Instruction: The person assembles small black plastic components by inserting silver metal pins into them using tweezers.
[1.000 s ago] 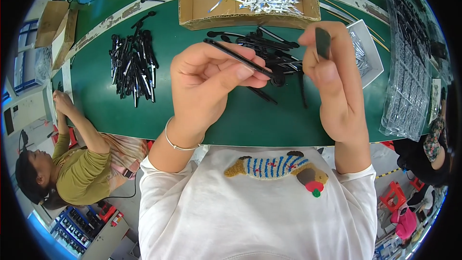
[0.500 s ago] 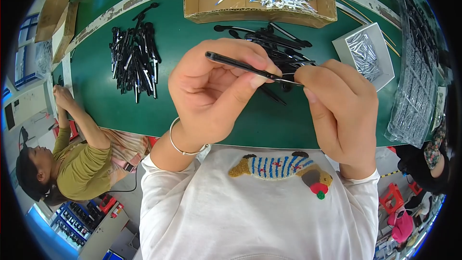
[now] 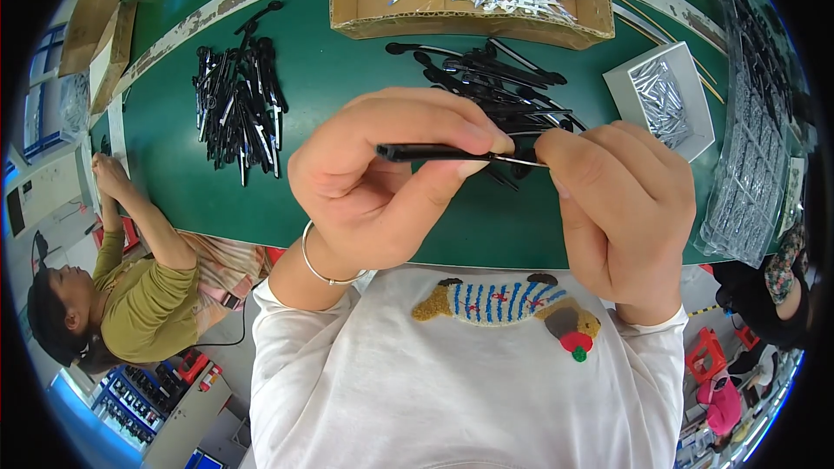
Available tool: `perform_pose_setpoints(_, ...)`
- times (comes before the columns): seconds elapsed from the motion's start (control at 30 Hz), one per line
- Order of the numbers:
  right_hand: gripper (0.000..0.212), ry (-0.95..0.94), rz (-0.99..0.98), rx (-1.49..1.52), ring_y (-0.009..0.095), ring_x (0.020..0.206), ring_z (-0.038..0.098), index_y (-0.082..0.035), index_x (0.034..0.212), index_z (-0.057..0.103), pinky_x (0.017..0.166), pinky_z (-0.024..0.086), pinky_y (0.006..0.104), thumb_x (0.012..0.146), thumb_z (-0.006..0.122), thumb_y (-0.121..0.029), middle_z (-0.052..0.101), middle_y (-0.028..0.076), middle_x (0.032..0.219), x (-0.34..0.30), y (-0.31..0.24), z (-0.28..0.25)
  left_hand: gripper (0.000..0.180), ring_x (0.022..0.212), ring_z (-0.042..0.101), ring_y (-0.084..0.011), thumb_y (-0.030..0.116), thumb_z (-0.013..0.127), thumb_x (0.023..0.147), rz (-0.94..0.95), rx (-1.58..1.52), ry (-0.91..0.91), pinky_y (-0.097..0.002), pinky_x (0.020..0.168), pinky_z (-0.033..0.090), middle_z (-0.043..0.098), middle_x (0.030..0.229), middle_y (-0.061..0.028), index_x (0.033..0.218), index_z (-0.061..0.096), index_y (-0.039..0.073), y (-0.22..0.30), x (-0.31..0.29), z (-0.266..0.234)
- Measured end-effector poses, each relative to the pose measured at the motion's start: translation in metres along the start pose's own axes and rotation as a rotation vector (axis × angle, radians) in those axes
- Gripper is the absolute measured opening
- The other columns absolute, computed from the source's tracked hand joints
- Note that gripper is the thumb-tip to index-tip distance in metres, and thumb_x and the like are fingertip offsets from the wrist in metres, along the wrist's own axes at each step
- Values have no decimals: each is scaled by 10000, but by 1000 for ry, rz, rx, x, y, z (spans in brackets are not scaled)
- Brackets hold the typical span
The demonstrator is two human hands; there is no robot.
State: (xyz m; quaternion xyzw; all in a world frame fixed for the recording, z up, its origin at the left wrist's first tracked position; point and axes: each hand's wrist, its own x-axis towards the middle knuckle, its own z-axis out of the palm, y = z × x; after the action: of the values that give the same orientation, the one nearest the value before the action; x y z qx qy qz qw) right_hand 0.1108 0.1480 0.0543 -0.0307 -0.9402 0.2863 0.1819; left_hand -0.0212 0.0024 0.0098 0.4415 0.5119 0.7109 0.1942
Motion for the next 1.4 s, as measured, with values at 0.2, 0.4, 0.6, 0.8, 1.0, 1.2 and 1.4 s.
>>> perform_pose_setpoints(0.2,245,-25,-91,-53,244,490,475,16,816,606,434,370,312,576,599,-32,492,86,614,2,1,-3,120,724,650,-297,24,660,789,105,178,-81,-355,647,549,625,833,-177,865,589,-36,6,3,-6)
perform_pose_setpoints(0.4,284,-3,-210,-290,205,456,442,4,789,601,393,340,289,517,590,-78,428,51,577,3,-3,5,115,748,658,-312,-7,647,784,163,396,-169,-364,666,552,635,842,-192,876,594,-50,6,5,-14)
perform_pose_setpoints(0.6,228,46,-220,-49,223,468,487,7,765,592,416,382,306,542,586,-39,525,74,612,5,11,7,143,745,654,-312,15,673,783,222,240,-133,-373,669,553,629,845,-186,876,576,-33,4,6,-11)
perform_pose_setpoints(0.8,127,62,-196,110,237,472,504,14,731,575,436,398,307,614,525,22,575,91,646,7,16,4,205,744,663,-252,-100,684,679,229,93,22,-281,629,540,658,861,-189,871,632,-48,2,7,-4)
perform_pose_setpoints(1.0,115,16,-188,44,240,484,516,11,728,570,447,405,308,621,534,30,581,93,654,10,15,7,153,751,643,-290,-1,670,774,215,245,-75,-349,673,540,616,861,-168,872,553,-15,6,7,-9)
perform_pose_setpoints(1.2,125,133,-9,30,252,514,533,-9,784,586,474,413,310,674,551,38,569,102,661,3,23,3,131,702,596,-193,-28,588,739,-328,629,-91,-286,641,477,610,770,-75,861,613,11,-3,12,-6)
perform_pose_setpoints(1.4,101,88,83,52,261,558,549,31,824,579,521,419,286,752,521,71,580,135,698,-4,33,8,137,744,567,-309,105,649,721,-102,1055,-110,-372,662,473,583,751,-109,841,641,38,-15,4,-1)
